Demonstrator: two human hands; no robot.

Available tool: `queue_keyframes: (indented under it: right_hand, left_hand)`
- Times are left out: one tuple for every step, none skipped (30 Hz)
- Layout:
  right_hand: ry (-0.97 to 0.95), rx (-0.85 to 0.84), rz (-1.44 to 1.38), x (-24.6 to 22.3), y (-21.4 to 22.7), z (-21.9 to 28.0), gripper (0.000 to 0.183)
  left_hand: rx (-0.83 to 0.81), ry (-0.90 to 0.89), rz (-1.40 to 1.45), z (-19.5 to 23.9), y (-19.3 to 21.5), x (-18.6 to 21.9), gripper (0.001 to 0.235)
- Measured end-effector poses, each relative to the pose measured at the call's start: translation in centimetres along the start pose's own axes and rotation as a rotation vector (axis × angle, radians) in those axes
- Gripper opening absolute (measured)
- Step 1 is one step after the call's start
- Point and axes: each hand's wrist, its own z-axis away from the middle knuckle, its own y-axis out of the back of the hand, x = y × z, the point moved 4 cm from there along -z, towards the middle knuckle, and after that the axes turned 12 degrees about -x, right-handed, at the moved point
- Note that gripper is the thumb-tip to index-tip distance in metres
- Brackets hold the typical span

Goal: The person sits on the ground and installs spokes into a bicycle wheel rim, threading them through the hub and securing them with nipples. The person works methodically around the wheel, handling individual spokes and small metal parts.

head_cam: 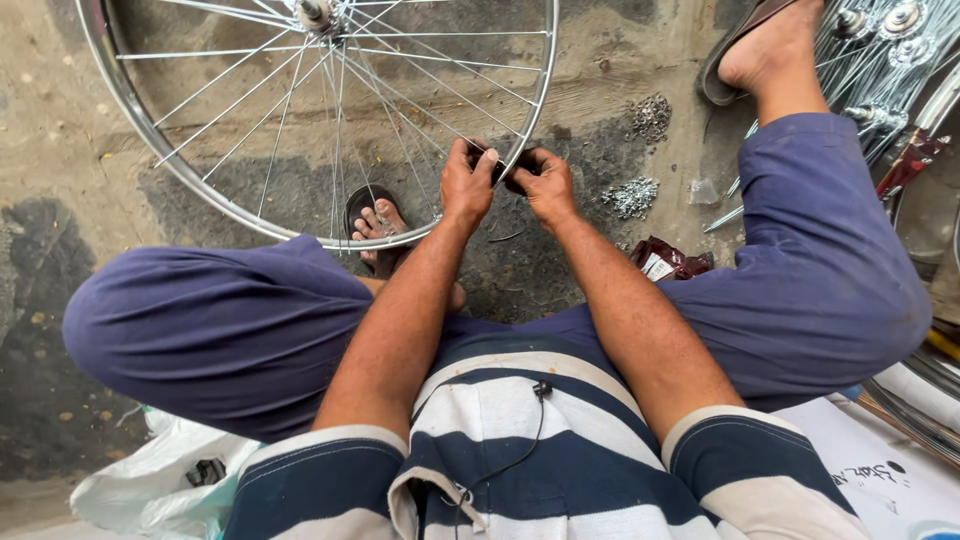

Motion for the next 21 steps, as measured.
queue_keyframes:
  right_hand:
    - [-0.027, 0.042, -0.042, -0.2, 0.1, 0.1, 0.015]
    - [-0.037, 0.039, -0.044, -0.4, -0.2, 0.1, 0.017]
    - [-0.045, 0.037, -0.047, -0.7, -0.3, 0.1, 0.018]
    - [-0.053, 0.034, -0.050, -1.1, -0.2, 0.2, 0.019]
    - [-0.054, -0.013, -0.027, -1.5, -0.2, 0.1, 0.020]
    - [-0.055, -0.061, -0.005, -1.8, -0.1, 0.0, 0.021]
    - [-0.059, -0.107, 0.018, -1.9, 0.1, 0.0, 0.022]
    - [-0.098, -0.112, 0.080, -2.0, 0.8, 0.1, 0.022]
    - [-0.137, -0.121, 0.143, -2.0, 1.6, 0.0, 0.021]
    - [-0.176, -0.129, 0.206, -1.9, 2.6, 0.0, 0.021]
    - [-0.205, -0.081, 0.345, -1.9, 4.0, 0.0, 0.021]
    - [-0.235, -0.032, 0.484, -2.0, 5.8, -0.2, 0.020]
    - [-0.264, 0.016, 0.622, -2.0, 7.7, -0.3, 0.020]
    - [-0.306, 0.144, 0.686, -2.0, 9.9, -0.2, 0.022]
    - [-0.346, 0.271, 0.748, -2.0, 12.2, -0.1, 0.024]
    - [-0.291, 0.398, 0.796, -2.4, 14.3, -0.1, 0.025]
    - [-0.234, 0.525, 0.841, -2.7, 16.1, 0.2, 0.025]
    - [-0.278, 0.604, 0.839, -2.6, 17.9, 0.6, 0.021]
    - [-0.323, 0.682, 0.838, -2.6, 19.4, 1.0, 0.017]
    - [-0.336, 0.706, 0.842, -2.7, 20.6, 1.3, 0.016]
    - [-0.345, 0.728, 0.846, -2.9, 21.4, 1.4, 0.016]
  left_hand:
    - [-0.024, -0.026, 0.045, -0.1, -0.2, 0.1, 0.025]
    - [-0.047, -0.051, 0.089, -0.1, -0.4, 0.3, 0.030]
    - [-0.049, -0.041, 0.075, -0.1, -0.5, 0.5, 0.031]
    - [-0.051, -0.031, 0.060, -0.2, -0.6, 0.9, 0.032]
    - [-0.052, -0.019, 0.045, -0.2, -0.7, 1.2, 0.034]
    - [-0.013, -0.002, -0.104, -0.1, -0.6, 1.6, 0.034]
    - [0.026, 0.017, -0.252, 0.2, -0.6, 2.0, 0.035]
    - [0.064, 0.036, -0.400, 0.4, -0.6, 2.4, 0.035]
    - [0.090, 0.026, -0.437, 0.6, -0.8, 2.8, 0.036]
    - [0.115, 0.017, -0.473, 0.7, -0.9, 3.2, 0.037]
    - [0.142, 0.011, -0.510, 0.8, -1.0, 3.4, 0.038]
    - [0.110, 0.003, -0.409, 0.7, -1.2, 3.5, 0.037]
    - [0.079, -0.004, -0.309, 0.5, -1.3, 3.5, 0.036]
    - [0.048, -0.011, -0.209, 0.4, -1.4, 3.5, 0.035]
    - [0.040, -0.008, -0.236, 0.3, -1.4, 3.6, 0.036]
    - [0.032, -0.005, -0.262, 0.1, -1.4, 3.7, 0.037]
    - [0.022, -0.003, -0.290, 0.0, -1.5, 3.8, 0.037]
    - [0.045, 0.048, -0.373, 0.0, -1.4, 3.8, 0.038]
    - [0.068, 0.100, -0.454, 0.2, -1.4, 3.8, 0.040]
    - [0.091, 0.152, -0.535, 0.4, -1.4, 3.9, 0.042]
    - [0.078, 0.094, -0.468, 0.4, -1.6, 4.2, 0.041]
